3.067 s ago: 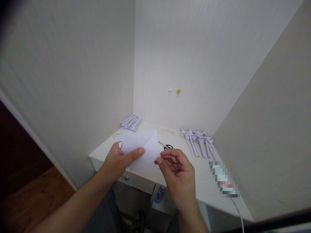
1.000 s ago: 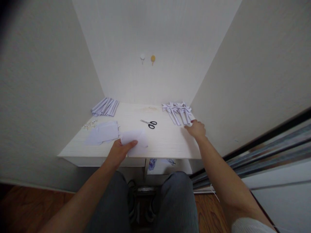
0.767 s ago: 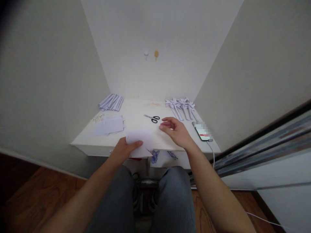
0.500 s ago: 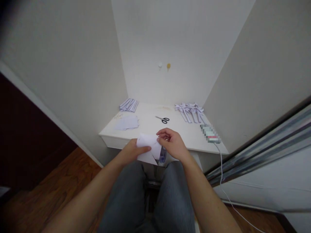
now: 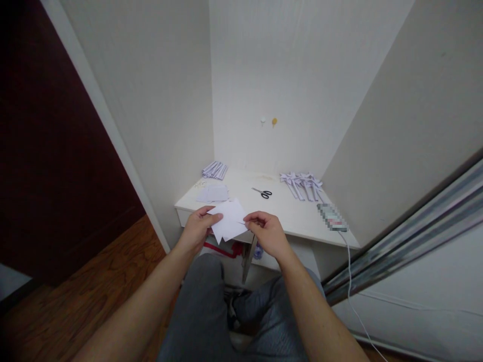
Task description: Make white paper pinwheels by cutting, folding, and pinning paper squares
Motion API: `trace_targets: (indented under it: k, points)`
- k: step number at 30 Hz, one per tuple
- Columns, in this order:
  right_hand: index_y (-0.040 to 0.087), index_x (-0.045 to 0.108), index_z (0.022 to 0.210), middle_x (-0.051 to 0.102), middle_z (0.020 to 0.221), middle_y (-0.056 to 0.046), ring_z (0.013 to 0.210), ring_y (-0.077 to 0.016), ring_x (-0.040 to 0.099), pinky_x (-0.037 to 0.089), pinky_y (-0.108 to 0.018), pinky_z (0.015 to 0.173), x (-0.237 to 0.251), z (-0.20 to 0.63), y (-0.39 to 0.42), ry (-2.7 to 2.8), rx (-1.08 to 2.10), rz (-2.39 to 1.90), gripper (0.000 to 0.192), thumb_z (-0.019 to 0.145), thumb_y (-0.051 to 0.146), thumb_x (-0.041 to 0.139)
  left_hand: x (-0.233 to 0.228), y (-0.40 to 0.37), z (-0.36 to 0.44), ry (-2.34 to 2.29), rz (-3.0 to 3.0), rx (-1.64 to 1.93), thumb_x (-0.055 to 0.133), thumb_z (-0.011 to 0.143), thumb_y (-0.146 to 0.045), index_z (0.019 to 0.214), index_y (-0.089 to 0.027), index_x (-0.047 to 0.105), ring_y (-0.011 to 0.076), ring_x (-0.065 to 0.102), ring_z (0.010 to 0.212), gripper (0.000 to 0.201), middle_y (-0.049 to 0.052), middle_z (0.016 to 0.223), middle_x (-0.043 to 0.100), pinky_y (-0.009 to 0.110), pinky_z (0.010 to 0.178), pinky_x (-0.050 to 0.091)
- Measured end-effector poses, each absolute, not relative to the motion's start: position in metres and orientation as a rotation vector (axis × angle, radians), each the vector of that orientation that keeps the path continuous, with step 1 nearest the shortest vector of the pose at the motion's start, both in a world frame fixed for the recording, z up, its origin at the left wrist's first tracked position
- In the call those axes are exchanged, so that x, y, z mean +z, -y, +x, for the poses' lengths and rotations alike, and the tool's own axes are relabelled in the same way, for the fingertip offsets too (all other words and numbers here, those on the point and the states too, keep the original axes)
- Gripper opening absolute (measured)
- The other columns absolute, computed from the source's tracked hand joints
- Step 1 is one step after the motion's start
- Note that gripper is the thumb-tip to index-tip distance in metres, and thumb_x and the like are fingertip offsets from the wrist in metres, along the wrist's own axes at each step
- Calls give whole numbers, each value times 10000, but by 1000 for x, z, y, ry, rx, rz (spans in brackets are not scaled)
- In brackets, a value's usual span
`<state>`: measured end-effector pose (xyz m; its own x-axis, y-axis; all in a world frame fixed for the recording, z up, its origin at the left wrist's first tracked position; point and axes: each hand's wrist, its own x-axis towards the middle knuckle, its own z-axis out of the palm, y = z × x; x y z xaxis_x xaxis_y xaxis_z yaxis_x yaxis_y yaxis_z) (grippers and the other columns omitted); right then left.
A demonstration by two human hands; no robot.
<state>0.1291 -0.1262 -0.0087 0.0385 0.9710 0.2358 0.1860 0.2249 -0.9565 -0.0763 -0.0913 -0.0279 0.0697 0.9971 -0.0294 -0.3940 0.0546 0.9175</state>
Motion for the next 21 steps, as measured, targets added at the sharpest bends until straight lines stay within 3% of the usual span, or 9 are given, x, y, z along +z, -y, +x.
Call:
trace_targets:
  k: [4, 8, 15, 21]
  points:
    - [202, 818, 841, 730, 691, -8, 609, -153, 597, 461, -290, 594, -11, 122, 126, 1415, 914, -1183, 203, 673, 284, 738, -25, 93, -78, -820, 828, 1380, 917, 560, -334, 961, -154, 706, 158, 699, 707, 487, 30, 859, 765, 258, 645, 565]
    - [205, 832, 897, 756, 753, -18, 673, -162, 629, 487, -298, 649, -10, 119, 130, 1446, 872, -1143, 273, 664, 249, 696, -20, 102, -75, -776, 830, 1374, 908, 586, -333, 882, -124, 728, 173, 705, 685, 405, 70, 826, 775, 273, 651, 566]
    - [201, 836, 916, 803, 854, -56, 752, -198, 683, 543, -347, 740, -3, 116, 142, 1523, 787, -1101, 255, 723, 322, 719, -9, 121, -78, -769, 864, 1386, 916, 564, -322, 965, -117, 753, 221, 740, 745, 478, 109, 905, 802, 309, 682, 577]
    - [205, 843, 974, 803, 908, -58, 845, -218, 714, 563, -360, 814, 2, 109, 157, 1623, 720, -1074, 285, 769, 214, 644, -13, 132, -86, -798, 909, 1397, 934, 545, -296, 970, -108, 772, 190, 715, 738, 493, 111, 953, 814, 280, 682, 547]
